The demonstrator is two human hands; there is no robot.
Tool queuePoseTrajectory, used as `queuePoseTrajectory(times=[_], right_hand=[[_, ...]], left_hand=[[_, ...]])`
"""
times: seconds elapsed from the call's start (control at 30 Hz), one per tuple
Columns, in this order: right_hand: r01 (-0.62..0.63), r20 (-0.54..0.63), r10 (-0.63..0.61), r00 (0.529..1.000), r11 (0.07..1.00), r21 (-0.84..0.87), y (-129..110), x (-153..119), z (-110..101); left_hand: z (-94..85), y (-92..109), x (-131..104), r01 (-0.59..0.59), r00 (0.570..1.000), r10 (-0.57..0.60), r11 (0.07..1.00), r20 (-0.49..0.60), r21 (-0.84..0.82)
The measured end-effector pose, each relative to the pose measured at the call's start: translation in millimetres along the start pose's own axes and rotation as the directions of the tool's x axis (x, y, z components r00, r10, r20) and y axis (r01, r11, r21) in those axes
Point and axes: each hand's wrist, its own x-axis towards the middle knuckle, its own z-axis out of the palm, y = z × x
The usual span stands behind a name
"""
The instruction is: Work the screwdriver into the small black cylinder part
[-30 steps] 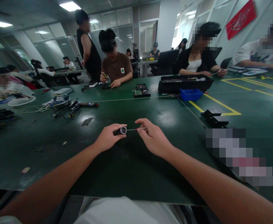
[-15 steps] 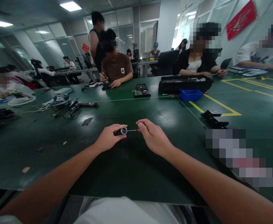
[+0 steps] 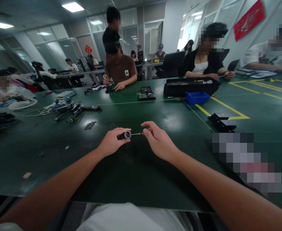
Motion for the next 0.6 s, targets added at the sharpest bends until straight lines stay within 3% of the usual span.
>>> queuePoseTrajectory(times=[0.17, 0.23, 0.3, 0.37, 0.43, 0.6], right_hand=[[-0.001, -0.076, 0.024, 0.997, 0.957, 0.289, 1.0, 2.8, 3.7], [-0.071, -0.080, 0.124, 0.989, 0.876, 0.476, 2.9, 6.8, 4.5], [-0.176, -0.037, 0.264, 0.964, 0.736, 0.653, 6.0, 11.3, 4.7], [-0.243, 0.005, 0.349, 0.937, 0.642, 0.728, 9.4, 14.5, 4.8], [-0.215, -0.044, 0.350, 0.936, 0.667, 0.713, 12.2, 15.5, 5.6], [-0.074, -0.180, 0.193, 0.964, 0.853, 0.516, 14.1, 11.6, 8.3]], left_hand=[[-0.8, 6.6, -0.7, -0.023, 1.000, 0.023, 1.000, 0.016, 0.012], [-0.8, 7.7, -1.0, -0.072, 0.997, 0.071, 0.997, 0.037, 0.028], [-0.7, 7.4, -0.8, -0.108, 0.993, 0.105, 0.993, 0.057, 0.048], [-0.5, 6.0, -0.1, -0.103, 0.993, 0.100, 0.993, 0.057, 0.062], [-0.1, 4.0, 0.7, -0.073, 0.996, 0.070, 0.996, 0.047, 0.060], [0.4, 2.0, 0.9, -0.033, 0.999, 0.032, 0.998, 0.021, 0.048]])
